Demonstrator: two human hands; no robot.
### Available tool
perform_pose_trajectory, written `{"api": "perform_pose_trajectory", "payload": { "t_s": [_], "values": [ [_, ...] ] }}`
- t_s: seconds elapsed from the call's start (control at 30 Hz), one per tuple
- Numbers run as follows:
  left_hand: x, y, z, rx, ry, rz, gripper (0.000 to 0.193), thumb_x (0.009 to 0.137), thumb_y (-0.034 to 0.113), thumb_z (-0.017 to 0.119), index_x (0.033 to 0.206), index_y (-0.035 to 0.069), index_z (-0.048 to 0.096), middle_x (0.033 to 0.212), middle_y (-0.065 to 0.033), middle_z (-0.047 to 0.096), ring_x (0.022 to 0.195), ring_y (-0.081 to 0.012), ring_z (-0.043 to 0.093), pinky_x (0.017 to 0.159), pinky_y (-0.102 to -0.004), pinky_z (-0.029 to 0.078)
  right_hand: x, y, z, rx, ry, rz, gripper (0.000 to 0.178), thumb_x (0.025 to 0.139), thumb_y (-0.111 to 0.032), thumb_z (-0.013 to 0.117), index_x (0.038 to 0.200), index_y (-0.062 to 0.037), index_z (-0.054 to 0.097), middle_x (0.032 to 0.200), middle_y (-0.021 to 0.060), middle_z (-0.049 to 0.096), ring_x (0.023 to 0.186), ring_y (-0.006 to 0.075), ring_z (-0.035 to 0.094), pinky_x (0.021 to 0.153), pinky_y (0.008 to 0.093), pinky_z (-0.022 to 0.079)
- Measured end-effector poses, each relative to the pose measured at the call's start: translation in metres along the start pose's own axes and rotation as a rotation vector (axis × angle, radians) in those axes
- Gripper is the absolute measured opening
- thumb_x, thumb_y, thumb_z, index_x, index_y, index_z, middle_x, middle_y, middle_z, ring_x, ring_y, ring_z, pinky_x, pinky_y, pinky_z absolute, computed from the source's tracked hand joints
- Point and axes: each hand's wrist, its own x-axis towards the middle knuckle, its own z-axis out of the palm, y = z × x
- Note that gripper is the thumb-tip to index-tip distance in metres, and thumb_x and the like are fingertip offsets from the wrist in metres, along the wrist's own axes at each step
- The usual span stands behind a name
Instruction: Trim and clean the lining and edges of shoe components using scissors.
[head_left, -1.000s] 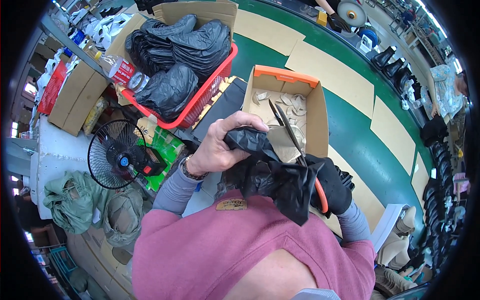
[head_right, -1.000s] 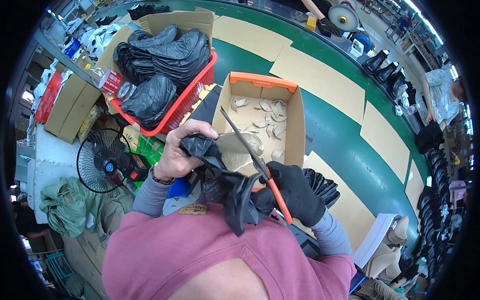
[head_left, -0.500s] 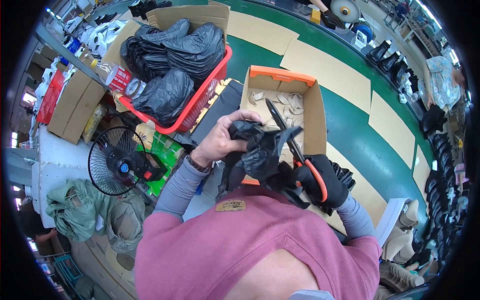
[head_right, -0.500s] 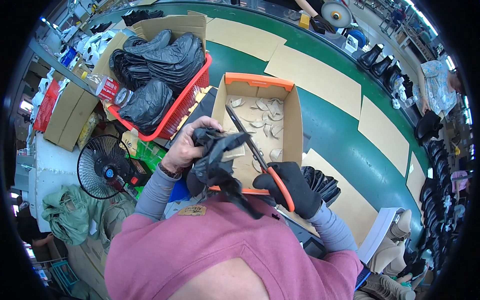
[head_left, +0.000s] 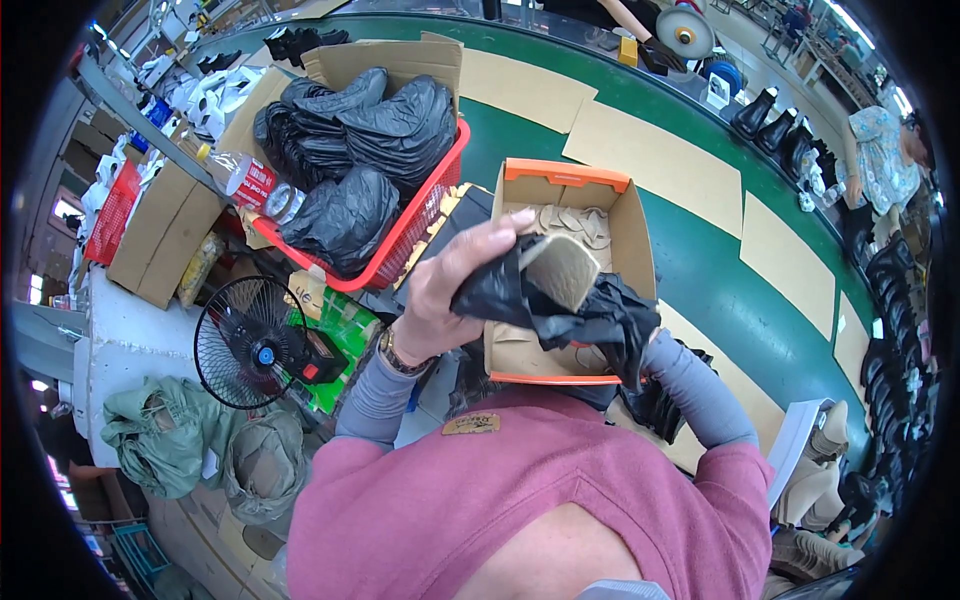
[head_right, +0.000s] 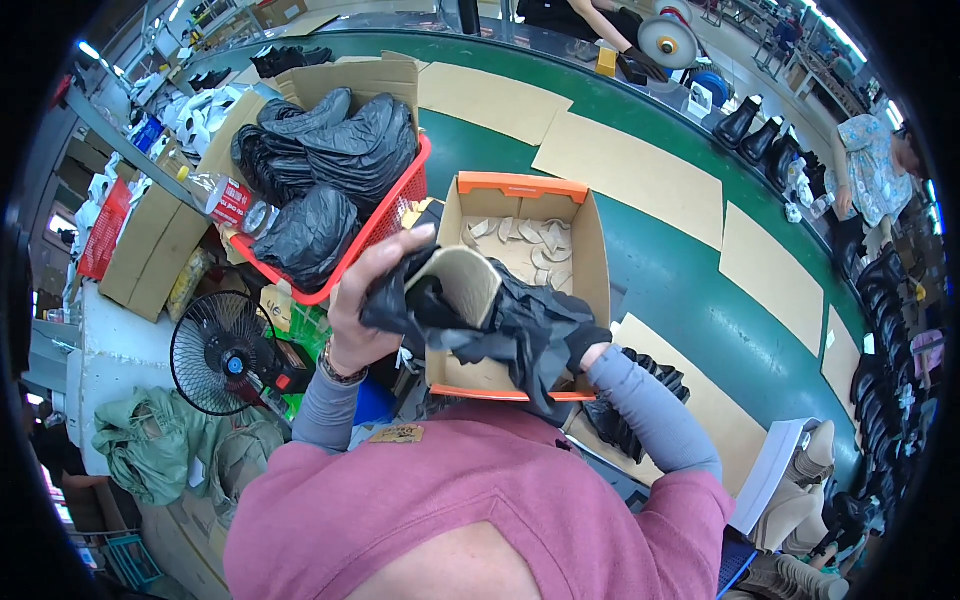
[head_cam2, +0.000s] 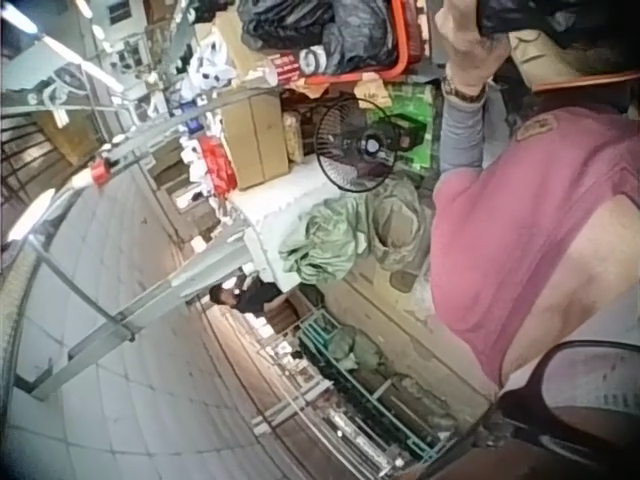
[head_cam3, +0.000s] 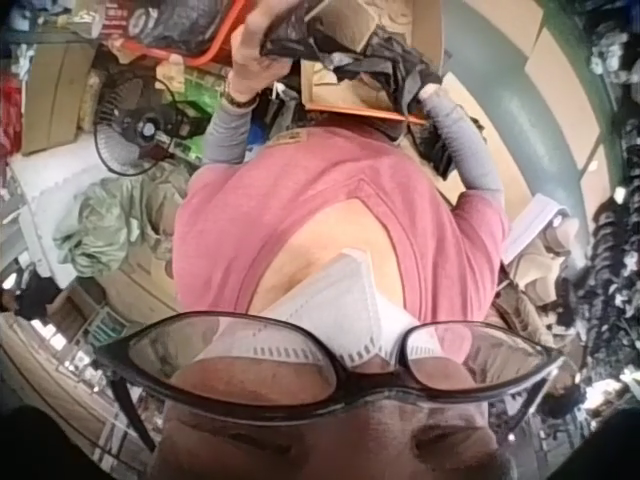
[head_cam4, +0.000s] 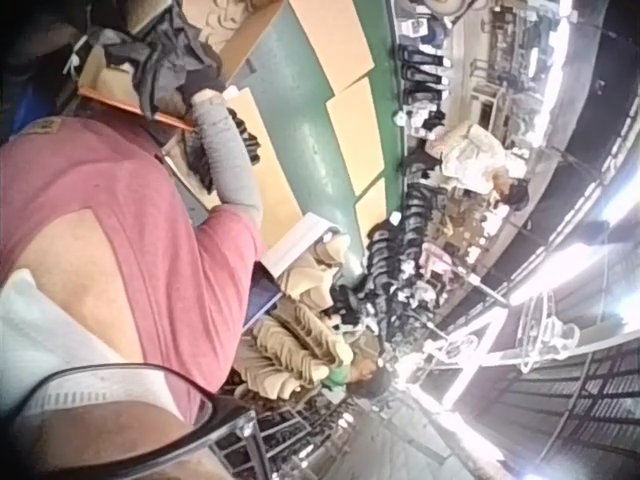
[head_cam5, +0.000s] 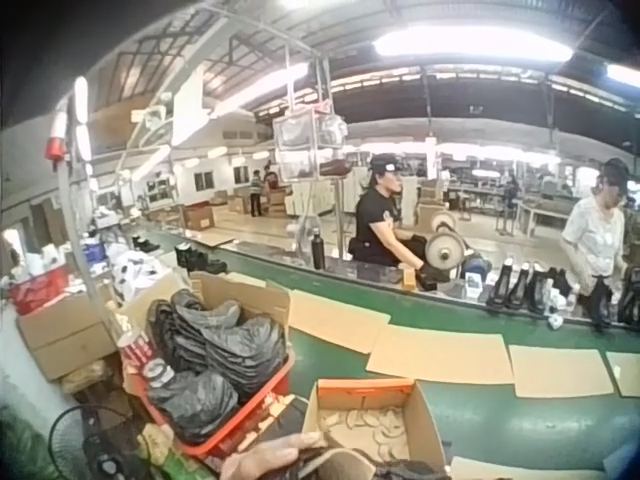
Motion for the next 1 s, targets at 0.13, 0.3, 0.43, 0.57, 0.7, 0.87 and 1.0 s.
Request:
{"api": "perform_pose_trajectory", "payload": {
  "t_s": [0.13, 0.3, 0.43, 0.57, 0.7, 0.87, 1.0],
  "values": [
    [-0.008, 0.003, -0.005, -0.026, -0.062, 0.135, 0.056, 0.077, 0.007, 0.076, 0.126, 0.005, 0.048, 0.12, -0.026, 0.061, 0.099, -0.0372, 0.067, 0.08, -0.0392, 0.058, 0.035, -0.011, -0.033, 0.248, -0.081, 0.475, 0.047, 0.086, -0.039, 0.059, 0.118, -0.0048, 0.062, 0.108, 0.0166, 0.066, 0.092, 0.0321, 0.064, 0.082, 0.0368, 0.051],
    [-0.007, 0.003, 0.003, -0.193, -0.102, 0.136, 0.071, 0.076, 0.002, 0.075, 0.137, 0.012, 0.039, 0.135, -0.0278, 0.048, 0.111, -0.042, 0.06, 0.085, -0.0418, 0.056, 0.083, -0.044, -0.095, 0.5, -0.247, 0.126, 0.031, 0.088, -0.022, 0.06, 0.111, -0.0008, 0.065, 0.101, 0.0105, 0.067, 0.09, 0.0193, 0.064, 0.081, 0.0294, 0.05],
    [-0.002, 0.004, 0.002, -0.165, -0.124, 0.114, 0.086, 0.075, -0.005, 0.07, 0.148, 0.01, 0.028, 0.144, -0.0291, 0.039, 0.119, -0.0436, 0.055, 0.09, -0.0414, 0.054, 0.086, -0.064, -0.125, 1.085, -0.23, 0.526, 0.019, 0.081, -0.006, 0.066, 0.099, 0.0035, 0.066, 0.096, 0.0063, 0.067, 0.091, 0.0134, 0.061, 0.081, 0.0268, 0.048],
    [0.009, 0.012, 0.0, 0.124, -0.236, -0.037, 0.083, 0.07, -0.012, 0.064, 0.144, -0.005, 0.027, 0.137, -0.0271, 0.047, 0.115, -0.0377, 0.059, 0.087, -0.0355, 0.055, 0.085, -0.076, -0.135, 0.728, 0.142, 0.469, 0.019, 0.083, -0.011, 0.068, 0.096, 0.0017, 0.067, 0.084, 0.0071, 0.067, 0.078, 0.0111, 0.061, 0.072, 0.0257, 0.049],
    [0.004, 0.02, 0.001, 0.148, -0.305, -0.241, 0.085, 0.065, -0.015, 0.059, 0.144, -0.002, 0.031, 0.13, -0.0239, 0.055, 0.105, -0.0398, 0.062, 0.084, -0.0381, 0.056, 0.087, -0.093, -0.145, 0.596, 0.252, 0.409, 0.019, 0.081, -0.011, 0.07, 0.094, 0.0021, 0.067, 0.083, 0.0067, 0.067, 0.076, 0.0097, 0.06, 0.068, 0.026, 0.049],
    [0.005, 0.01, 0.01, 0.09, -0.154, -0.152, 0.075, 0.066, -0.017, 0.055, 0.138, 0.004, 0.046, 0.129, -0.0213, 0.057, 0.11, -0.0378, 0.062, 0.089, -0.038, 0.053, 0.085, -0.127, -0.143, 0.471, 0.002, 0.122, 0.025, 0.081, -0.011, 0.071, 0.103, -0.0023, 0.066, 0.088, 0.012, 0.067, 0.075, 0.0232, 0.066, 0.071, 0.0338, 0.052],
    [0.001, 0.004, 0.01, -0.021, -0.093, -0.196, 0.068, 0.065, -0.019, 0.051, 0.128, 0.004, 0.056, 0.125, -0.0193, 0.06, 0.114, -0.035, 0.06, 0.095, -0.0362, 0.05, 0.084, -0.144, -0.151, 0.306, -0.108, 0.087, 0.029, 0.079, -0.008, 0.069, 0.106, 0.0019, 0.067, 0.089, 0.0122, 0.069, 0.082, 0.0273, 0.066, 0.074, 0.0364, 0.051]
  ]
}}
